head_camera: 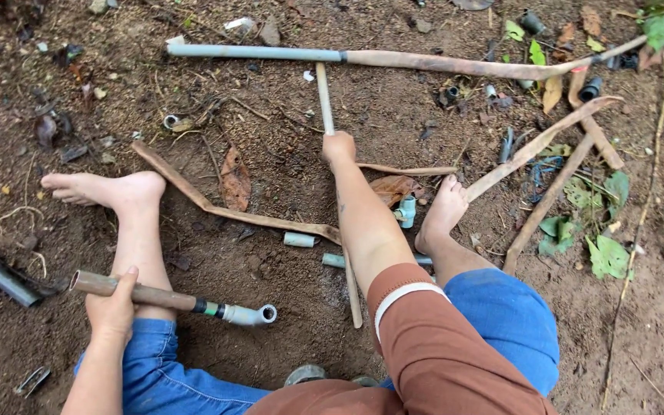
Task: Sawing a PVC pipe and attempting to assemble a structure using various pipes and connectors on the ground.
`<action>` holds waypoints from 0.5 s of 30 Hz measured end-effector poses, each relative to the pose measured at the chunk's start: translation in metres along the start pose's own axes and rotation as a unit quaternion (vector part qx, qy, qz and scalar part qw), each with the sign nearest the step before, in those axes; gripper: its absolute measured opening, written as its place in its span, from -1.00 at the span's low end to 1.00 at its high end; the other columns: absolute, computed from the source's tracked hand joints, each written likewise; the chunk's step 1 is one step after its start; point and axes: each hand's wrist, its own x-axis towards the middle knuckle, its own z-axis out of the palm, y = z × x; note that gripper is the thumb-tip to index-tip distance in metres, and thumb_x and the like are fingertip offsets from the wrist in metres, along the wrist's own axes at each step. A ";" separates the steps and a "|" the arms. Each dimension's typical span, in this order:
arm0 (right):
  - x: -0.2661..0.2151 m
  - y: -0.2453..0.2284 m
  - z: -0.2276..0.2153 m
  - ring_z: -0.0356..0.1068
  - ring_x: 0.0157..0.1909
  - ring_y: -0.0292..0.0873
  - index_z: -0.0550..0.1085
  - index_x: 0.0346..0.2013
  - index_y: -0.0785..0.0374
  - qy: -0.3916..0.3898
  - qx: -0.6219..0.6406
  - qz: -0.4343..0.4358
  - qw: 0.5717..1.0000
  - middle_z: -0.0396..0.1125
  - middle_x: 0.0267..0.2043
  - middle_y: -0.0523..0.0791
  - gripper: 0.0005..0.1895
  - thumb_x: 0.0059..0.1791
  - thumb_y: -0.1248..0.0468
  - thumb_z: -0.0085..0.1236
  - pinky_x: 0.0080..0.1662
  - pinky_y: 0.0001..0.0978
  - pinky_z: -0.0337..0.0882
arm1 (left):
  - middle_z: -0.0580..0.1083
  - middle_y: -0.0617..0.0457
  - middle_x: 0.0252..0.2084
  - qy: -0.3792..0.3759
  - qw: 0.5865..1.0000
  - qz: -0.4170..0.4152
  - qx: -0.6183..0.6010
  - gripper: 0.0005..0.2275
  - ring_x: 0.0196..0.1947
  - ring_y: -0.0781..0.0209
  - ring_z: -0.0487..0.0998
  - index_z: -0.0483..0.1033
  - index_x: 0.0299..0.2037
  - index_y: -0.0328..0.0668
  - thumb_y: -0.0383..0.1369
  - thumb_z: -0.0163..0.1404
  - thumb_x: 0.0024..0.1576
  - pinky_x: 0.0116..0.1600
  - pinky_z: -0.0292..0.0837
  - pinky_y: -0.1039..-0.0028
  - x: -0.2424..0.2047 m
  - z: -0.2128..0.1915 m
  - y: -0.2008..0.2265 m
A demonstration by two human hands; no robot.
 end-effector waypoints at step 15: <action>0.013 0.042 0.027 0.48 0.23 0.21 0.57 0.08 0.13 0.186 0.038 -0.140 0.972 0.55 0.01 0.09 -0.58 0.12 -0.07 0.09 0.27 0.10 0.45 | 0.45 -0.22 -0.33 0.069 0.995 0.039 -0.066 -0.57 -0.32 -0.06 0.56 0.52 -0.23 -0.31 -0.11 0.46 0.19 -0.46 0.49 0.14 0.037 0.016 -0.069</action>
